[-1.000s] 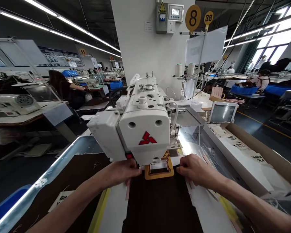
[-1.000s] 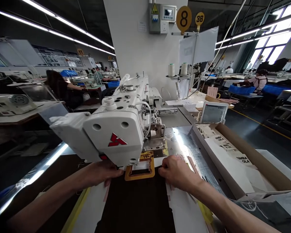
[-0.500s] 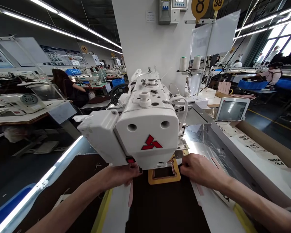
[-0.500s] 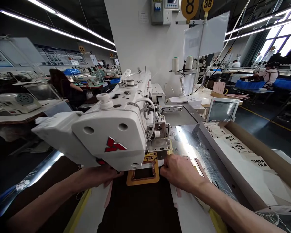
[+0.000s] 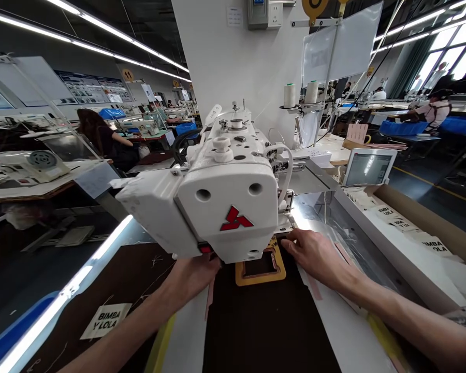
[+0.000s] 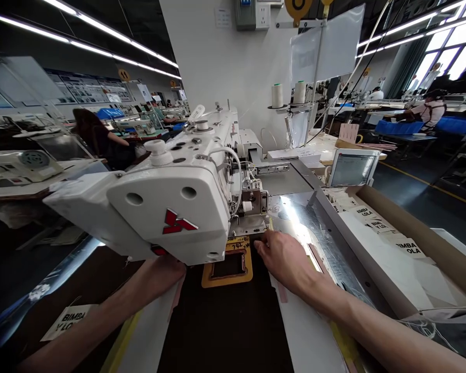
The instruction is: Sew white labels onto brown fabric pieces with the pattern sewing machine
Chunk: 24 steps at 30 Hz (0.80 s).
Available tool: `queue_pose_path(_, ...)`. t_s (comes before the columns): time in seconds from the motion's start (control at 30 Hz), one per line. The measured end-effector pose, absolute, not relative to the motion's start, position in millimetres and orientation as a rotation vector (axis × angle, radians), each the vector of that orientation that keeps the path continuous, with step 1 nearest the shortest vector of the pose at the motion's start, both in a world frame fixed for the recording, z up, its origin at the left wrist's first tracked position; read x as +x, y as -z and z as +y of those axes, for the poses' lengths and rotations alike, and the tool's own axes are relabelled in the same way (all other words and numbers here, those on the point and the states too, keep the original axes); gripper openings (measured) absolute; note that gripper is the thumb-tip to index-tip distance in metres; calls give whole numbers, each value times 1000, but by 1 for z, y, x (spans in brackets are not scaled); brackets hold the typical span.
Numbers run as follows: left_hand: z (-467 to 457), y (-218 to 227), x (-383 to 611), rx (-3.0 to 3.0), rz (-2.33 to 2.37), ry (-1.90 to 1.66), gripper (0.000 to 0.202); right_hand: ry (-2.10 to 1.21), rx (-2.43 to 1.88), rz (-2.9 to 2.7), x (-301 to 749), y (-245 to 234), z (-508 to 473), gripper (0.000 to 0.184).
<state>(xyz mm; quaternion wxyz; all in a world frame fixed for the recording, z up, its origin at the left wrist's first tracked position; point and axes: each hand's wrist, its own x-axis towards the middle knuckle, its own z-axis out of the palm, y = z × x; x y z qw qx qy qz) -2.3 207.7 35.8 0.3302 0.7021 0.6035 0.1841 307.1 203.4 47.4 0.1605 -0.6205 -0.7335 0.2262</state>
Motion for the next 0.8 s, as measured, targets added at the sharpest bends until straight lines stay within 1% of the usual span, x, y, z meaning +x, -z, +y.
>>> queue_pose_path(0.1,192,-40,-1,2007,1754,-544,43,-442,-1543,-2308,320,-49,175,32)
queue_pose_path(0.17,173,-44,-8,2110,1822,-579,43,-260,-1259,-2488,329,-43,147,33)
queue_pose_path(0.27,141,-43,-22,2464,1611,-606,34,-69,-1059,-2631,339,-27,112,39)
queue_pose_path(0.3,133,-40,-25,2604,1478,-545,36,-42,-1046,-2667,341,-22,106,42)
queue_pose_path(0.37,126,-32,-28,2811,1279,-366,49,-56,-1088,-2708,342,-15,106,47)
queue_pose_path(0.43,131,-26,-26,2861,1271,-221,58,-116,-1174,-2682,340,-14,116,48)
queue_pose_path(0.6,155,-29,-16,2760,1451,-207,50,-176,-1274,-2603,337,-19,146,47)
queue_pose_path(0.7,149,-32,-17,2755,1475,-262,53,-163,-1272,-2572,336,-18,149,45)
queue_pose_path(0.8,139,-27,-22,2781,1376,-217,60,-181,-1247,-2586,335,-16,151,46)
